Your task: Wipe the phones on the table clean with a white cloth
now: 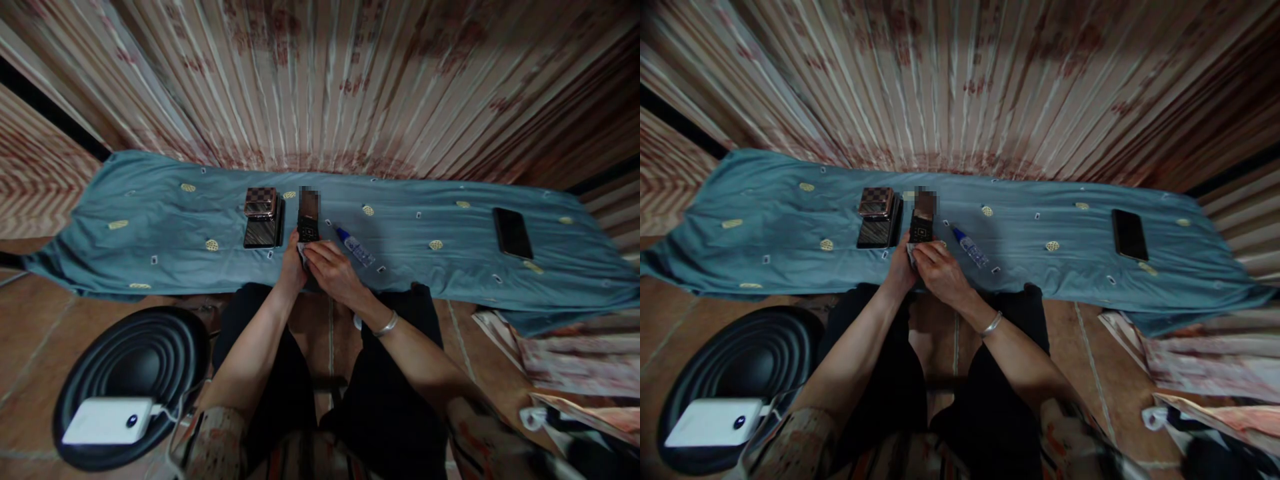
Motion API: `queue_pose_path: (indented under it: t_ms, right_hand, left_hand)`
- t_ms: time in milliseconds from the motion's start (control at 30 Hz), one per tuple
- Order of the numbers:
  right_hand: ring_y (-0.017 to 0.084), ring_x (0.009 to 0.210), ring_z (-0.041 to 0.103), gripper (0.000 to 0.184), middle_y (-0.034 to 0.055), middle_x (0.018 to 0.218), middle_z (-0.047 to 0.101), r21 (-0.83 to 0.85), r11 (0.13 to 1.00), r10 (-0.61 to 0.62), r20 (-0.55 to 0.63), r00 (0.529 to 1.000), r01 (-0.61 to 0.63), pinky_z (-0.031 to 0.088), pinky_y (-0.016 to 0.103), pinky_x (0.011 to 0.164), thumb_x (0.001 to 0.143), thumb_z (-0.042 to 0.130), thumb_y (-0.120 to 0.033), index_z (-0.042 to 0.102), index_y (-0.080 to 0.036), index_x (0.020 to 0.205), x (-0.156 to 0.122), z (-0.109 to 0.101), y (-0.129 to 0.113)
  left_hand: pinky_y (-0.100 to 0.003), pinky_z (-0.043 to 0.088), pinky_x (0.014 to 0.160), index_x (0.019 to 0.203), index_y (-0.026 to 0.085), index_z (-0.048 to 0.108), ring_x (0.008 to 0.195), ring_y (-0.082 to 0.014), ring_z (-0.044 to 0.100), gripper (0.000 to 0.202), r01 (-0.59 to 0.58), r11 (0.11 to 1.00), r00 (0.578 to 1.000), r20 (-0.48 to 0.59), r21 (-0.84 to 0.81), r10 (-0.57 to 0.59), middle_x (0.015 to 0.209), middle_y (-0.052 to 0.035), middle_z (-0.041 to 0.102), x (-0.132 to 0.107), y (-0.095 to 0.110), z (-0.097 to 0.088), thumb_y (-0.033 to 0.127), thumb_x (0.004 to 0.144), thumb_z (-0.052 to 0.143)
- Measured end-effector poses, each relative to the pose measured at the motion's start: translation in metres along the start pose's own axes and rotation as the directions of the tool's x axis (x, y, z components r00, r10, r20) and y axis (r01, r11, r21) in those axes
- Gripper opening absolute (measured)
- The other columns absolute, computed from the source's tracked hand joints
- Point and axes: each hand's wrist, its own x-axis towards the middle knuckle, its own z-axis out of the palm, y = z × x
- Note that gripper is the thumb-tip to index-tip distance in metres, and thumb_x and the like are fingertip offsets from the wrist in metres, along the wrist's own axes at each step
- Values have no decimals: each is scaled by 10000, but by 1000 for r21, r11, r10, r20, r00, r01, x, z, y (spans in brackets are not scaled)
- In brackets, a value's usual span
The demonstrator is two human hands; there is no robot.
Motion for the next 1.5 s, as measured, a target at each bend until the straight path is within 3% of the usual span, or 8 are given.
queue_pose_path:
  t_ms: [167,433,567,733,933,1133,1267,1500]
  right_hand:
    - [259,1221,593,340,132,1290,687,48,999,21,9,1000,-21,509,470,1099,1012,486,-221,682,-168,1285,1,2,3]
    - [270,1242,577,396,156,1336,658,41,996,79,29,996,-80,504,496,1095,1031,417,-232,636,-138,1347,5,-2,13]
    - [266,1247,577,398,148,1335,660,44,997,63,29,998,-64,508,484,1098,1035,397,-218,648,-143,1335,5,-2,11]
    - [259,1241,582,382,130,1314,675,45,999,20,28,999,-21,522,459,1093,1025,413,-188,670,-153,1305,3,-1,6]
    - [262,1236,586,388,145,1323,669,23,999,39,23,999,-40,527,457,1090,1023,415,-188,659,-138,1320,3,1,8]
    - [290,1256,580,427,173,1357,645,11,995,95,20,995,-95,499,531,1115,1020,395,-198,615,-129,1379,7,-1,17]
    - [295,1274,573,434,179,1363,637,11,996,91,10,996,-91,493,532,1122,1015,395,-185,606,-125,1390,7,-3,14]
    - [262,1320,540,419,152,1387,622,13,1000,13,57,998,-14,465,478,1162,1002,399,-123,640,-150,1344,2,-2,-1]
  left_hand:
    - [-246,530,848,857,226,628,832,-142,673,250,-22,1000,1000,-10,-15,22,810,-17,674,-2,1,0,192,973,410]
    - [-198,505,893,814,217,674,869,-118,665,288,-50,998,997,-52,-46,48,862,-11,696,-17,2,10,127,957,441]
    - [-213,495,911,844,212,686,884,-123,661,304,-47,998,998,-41,-43,45,884,-19,703,-17,5,10,135,966,419]
    - [-204,502,835,872,193,681,764,-102,637,286,-14,999,999,-43,-30,12,798,8,671,-14,8,7,143,965,415]
    - [-202,499,879,850,198,681,793,-97,650,285,-25,1000,999,-23,-6,24,825,2,688,-15,6,7,145,968,427]
    - [-246,471,1023,966,177,693,1025,-137,673,192,-11,999,1000,-17,-35,11,962,-28,730,-21,4,10,248,959,515]
    - [-252,508,992,922,185,712,1053,-159,686,331,47,998,999,-6,-35,-47,916,-41,733,-23,6,14,398,1001,471]
    - [-313,560,941,769,234,686,1131,-244,683,446,31,999,998,47,15,-31,853,-77,746,-22,10,14,587,955,485]
